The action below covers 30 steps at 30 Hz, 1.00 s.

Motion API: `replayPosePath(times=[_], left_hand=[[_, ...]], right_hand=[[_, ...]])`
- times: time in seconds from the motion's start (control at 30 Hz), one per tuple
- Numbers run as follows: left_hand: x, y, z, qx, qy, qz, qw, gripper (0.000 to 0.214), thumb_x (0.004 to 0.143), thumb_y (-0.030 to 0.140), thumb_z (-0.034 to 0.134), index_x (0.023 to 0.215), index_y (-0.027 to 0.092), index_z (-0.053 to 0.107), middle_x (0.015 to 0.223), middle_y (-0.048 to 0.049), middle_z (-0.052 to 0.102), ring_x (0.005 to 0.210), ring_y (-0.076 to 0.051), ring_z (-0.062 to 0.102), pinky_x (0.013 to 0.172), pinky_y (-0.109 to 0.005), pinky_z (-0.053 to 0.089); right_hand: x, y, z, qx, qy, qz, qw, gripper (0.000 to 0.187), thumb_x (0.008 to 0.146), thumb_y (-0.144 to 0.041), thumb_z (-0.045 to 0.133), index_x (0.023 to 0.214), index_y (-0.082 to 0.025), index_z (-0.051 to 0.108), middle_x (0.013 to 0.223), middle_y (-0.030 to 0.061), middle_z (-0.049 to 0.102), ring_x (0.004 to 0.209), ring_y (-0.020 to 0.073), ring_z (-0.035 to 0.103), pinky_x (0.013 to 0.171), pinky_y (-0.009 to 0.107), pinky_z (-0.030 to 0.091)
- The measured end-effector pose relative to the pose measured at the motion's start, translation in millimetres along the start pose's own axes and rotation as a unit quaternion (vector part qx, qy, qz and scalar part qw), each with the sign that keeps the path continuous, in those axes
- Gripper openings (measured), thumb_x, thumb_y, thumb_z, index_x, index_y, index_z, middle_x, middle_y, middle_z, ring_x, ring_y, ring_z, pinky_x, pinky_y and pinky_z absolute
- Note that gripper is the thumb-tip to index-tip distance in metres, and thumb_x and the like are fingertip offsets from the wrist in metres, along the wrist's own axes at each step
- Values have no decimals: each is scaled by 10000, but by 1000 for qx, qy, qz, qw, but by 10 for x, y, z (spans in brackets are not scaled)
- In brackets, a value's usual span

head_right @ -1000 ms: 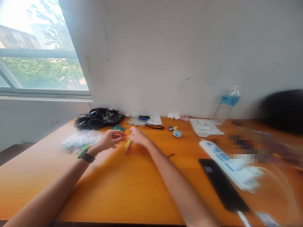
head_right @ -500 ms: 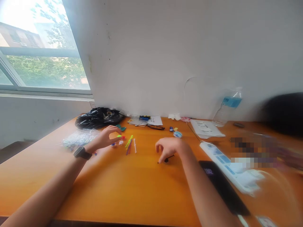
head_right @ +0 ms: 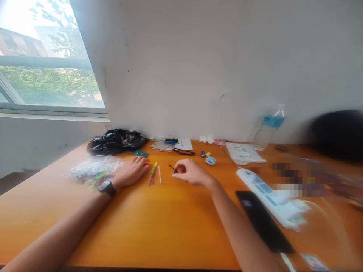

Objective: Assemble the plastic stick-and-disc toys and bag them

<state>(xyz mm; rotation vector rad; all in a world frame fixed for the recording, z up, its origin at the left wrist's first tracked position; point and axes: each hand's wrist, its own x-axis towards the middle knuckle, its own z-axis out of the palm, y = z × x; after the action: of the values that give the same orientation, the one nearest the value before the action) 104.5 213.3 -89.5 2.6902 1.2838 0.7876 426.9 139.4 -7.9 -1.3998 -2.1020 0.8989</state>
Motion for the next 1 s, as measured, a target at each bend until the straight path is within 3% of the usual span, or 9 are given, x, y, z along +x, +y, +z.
replayPosePath(times=[0.13, 0.23, 0.33, 0.43, 0.53, 0.63, 0.83, 1.0], left_hand=[[11, 135, -155, -100, 92, -37, 990, 398, 1101, 443, 334, 1364, 231, 546, 1312, -106, 615, 1262, -289, 524, 1085, -464, 460], [25, 301, -275, -210, 107, -55, 970, 422, 1077, 495, 404, 1396, 253, 535, 1311, -100, 643, 1143, -260, 644, 857, -342, 584], [54, 413, -342, -270, 97, -50, 957, 458, 1013, 510, 562, 1383, 240, 560, 1226, -104, 695, 1012, -245, 708, 704, -288, 600], [80, 435, -393, -269, 127, -29, 954, 370, 971, 455, 650, 1254, 216, 641, 1082, -82, 730, 935, -222, 721, 774, -314, 614], [85, 425, -471, -228, 162, 5, 960, 304, 928, 406, 703, 1158, 209, 684, 1083, -81, 722, 951, -215, 710, 860, -334, 607], [87, 428, -560, -193, 131, 29, 972, 247, 951, 393, 665, 1114, 219, 728, 1092, -84, 719, 935, -207, 702, 844, -323, 600], [131, 406, -647, -181, 88, 58, 978, 222, 952, 407, 679, 1021, 231, 795, 1032, -73, 732, 867, -191, 706, 798, -302, 595], [31, 377, -599, -186, 64, 18, 980, 290, 963, 468, 654, 1118, 261, 785, 1068, -73, 720, 842, -192, 698, 634, -257, 587]], right_hand=[[359, -252, 150, 119, 43, -49, 991, 343, 804, -439, 793, 993, -169, 699, 751, 16, 678, 632, 147, 611, 550, 248, 441], [670, -419, 322, 198, 71, -80, 974, 344, 753, -352, 844, 984, -189, 647, 759, 4, 699, 691, 159, 655, 611, 252, 496], [922, -516, 502, 257, 58, -71, 962, 311, 737, -279, 843, 946, -193, 628, 756, 7, 715, 683, 160, 672, 613, 253, 521], [1042, -521, 627, 315, 58, -72, 944, 180, 763, -251, 780, 866, -181, 650, 769, 24, 726, 674, 154, 674, 606, 253, 533], [1050, -468, 680, 351, 25, -91, 932, 172, 765, -291, 785, 852, -166, 705, 763, 27, 730, 671, 139, 663, 625, 244, 529], [1031, -407, 688, 356, -12, -87, 930, 215, 739, -313, 815, 870, -160, 739, 755, 28, 739, 665, 137, 666, 646, 246, 534], [1062, -302, 699, 359, -7, -57, 931, 146, 706, -202, 728, 847, -162, 738, 721, 15, 726, 635, 128, 664, 635, 236, 539], [1064, -280, 733, 365, -17, -54, 929, 154, 706, -207, 718, 853, -161, 733, 680, -4, 693, 586, 105, 609, 574, 211, 488]])
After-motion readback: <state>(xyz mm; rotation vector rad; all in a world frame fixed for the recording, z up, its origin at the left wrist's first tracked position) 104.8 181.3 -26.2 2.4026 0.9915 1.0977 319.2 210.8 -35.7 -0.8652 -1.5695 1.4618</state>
